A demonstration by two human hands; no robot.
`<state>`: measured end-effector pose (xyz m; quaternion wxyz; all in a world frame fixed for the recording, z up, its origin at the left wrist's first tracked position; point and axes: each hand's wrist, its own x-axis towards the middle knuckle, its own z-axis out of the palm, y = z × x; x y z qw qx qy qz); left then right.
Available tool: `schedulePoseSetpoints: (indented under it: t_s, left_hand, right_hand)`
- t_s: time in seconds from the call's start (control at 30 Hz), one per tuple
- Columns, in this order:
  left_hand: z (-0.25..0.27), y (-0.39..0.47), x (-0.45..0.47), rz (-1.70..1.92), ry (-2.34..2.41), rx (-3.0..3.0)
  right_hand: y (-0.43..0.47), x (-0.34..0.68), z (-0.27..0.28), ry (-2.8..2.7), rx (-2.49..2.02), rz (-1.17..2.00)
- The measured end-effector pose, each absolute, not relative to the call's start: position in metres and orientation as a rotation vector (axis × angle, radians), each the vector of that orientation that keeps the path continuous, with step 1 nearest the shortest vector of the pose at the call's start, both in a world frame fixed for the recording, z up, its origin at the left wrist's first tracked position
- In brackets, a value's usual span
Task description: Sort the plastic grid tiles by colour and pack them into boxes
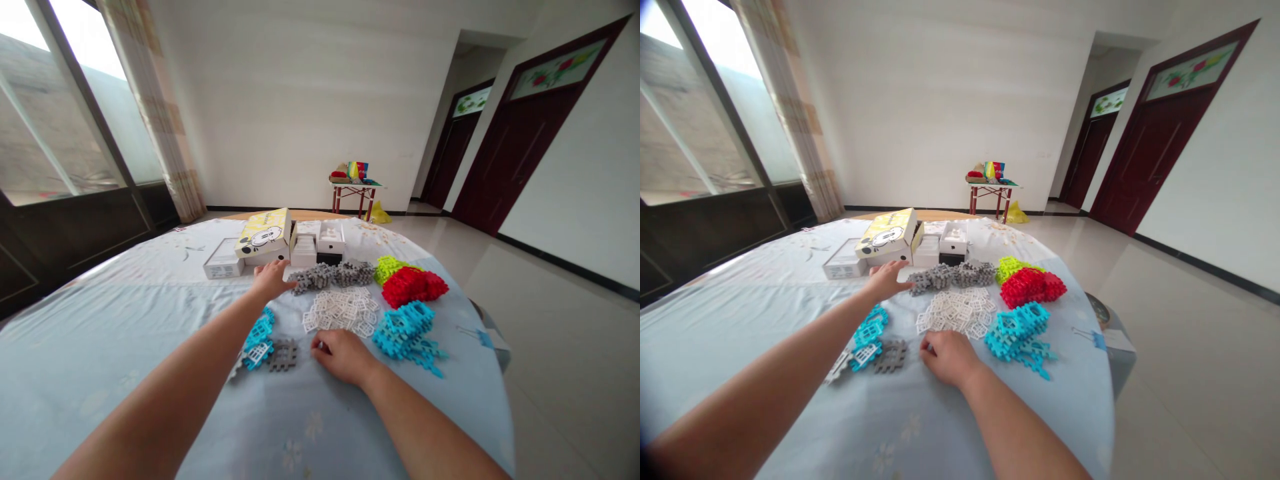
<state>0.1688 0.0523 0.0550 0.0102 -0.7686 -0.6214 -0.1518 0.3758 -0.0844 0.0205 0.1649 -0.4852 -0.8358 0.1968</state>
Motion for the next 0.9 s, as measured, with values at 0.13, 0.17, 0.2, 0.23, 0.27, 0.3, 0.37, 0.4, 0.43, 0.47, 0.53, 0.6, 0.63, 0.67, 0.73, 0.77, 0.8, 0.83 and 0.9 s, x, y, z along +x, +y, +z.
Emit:
schedulePoseSetpoints:
  t_s: [0.13,0.17,0.2,0.23,0.27,0.3,0.37,0.4,0.43,0.47,0.53,0.6,0.63,0.67,0.73,0.77,0.8,0.83,0.9]
  left_hand:
    - [0.053,0.044,0.125,-0.857,-2.092,-2.44]
    - [0.051,0.04,0.113,-0.929,-2.139,-2.45]
    - [0.049,0.035,0.101,-0.961,-2.18,-2.45]
    - [0.047,0.03,0.09,-0.968,-2.217,-2.44]
    - [0.044,0.023,0.08,-0.966,-2.25,-2.427]
    - [0.041,0.016,0.072,-0.964,-2.286,-2.416]
    - [0.036,0.003,0.06,-0.933,-2.354,-2.423]
    - [0.034,-0.004,0.056,-0.895,-2.369,-2.44]
    - [0.033,-0.01,0.053,-0.845,-2.369,-2.464]
    - [0.033,-0.015,0.05,-0.788,-2.359,-2.489]
    - [0.035,-0.024,0.046,-0.672,-2.338,-2.522]
    - [0.04,-0.031,0.043,-0.563,-2.363,-2.53]
    - [0.043,-0.034,0.042,-0.51,-2.389,-2.53]
    - [0.045,-0.036,0.04,-0.455,-2.414,-2.531]
    - [0.048,-0.04,0.038,-0.353,-2.454,-2.537]
    - [0.049,-0.042,0.036,-0.312,-2.471,-2.539]
    - [0.049,-0.042,0.035,-0.282,-2.483,-2.543]
    - [0.048,-0.043,0.033,-0.268,-2.491,-2.547]
    - [0.046,-0.042,0.031,-0.29,-2.482,-2.559]
  right_hand:
    - [-0.086,0.376,0.022,-2.381,-1.388,0.578]
    - [-0.086,0.376,0.022,-2.382,-1.392,0.579]
    - [-0.086,0.376,0.022,-2.385,-1.395,0.577]
    - [-0.086,0.376,0.023,-2.387,-1.397,0.571]
    - [-0.086,0.375,0.023,-2.39,-1.4,0.565]
    - [-0.086,0.375,0.023,-2.394,-1.405,0.56]
    - [-0.086,0.375,0.022,-2.4,-1.414,0.558]
    - [-0.086,0.375,0.022,-2.4,-1.416,0.56]
    - [-0.086,0.375,0.022,-2.397,-1.414,0.561]
    - [-0.086,0.375,0.021,-2.392,-1.408,0.563]
    - [-0.086,0.376,0.021,-2.382,-1.395,0.566]
    - [-0.086,0.376,0.02,-2.386,-1.394,0.563]
    - [-0.086,0.376,0.021,-2.392,-1.395,0.561]
    - [-0.086,0.376,0.021,-2.398,-1.395,0.558]
    - [-0.086,0.375,0.021,-2.402,-1.394,0.554]
    - [-0.086,0.375,0.021,-2.4,-1.395,0.552]
    - [-0.086,0.375,0.021,-2.396,-1.398,0.55]
    - [-0.086,0.375,0.021,-2.393,-1.399,0.549]
    - [-0.087,0.375,0.021,-2.386,-1.395,0.55]
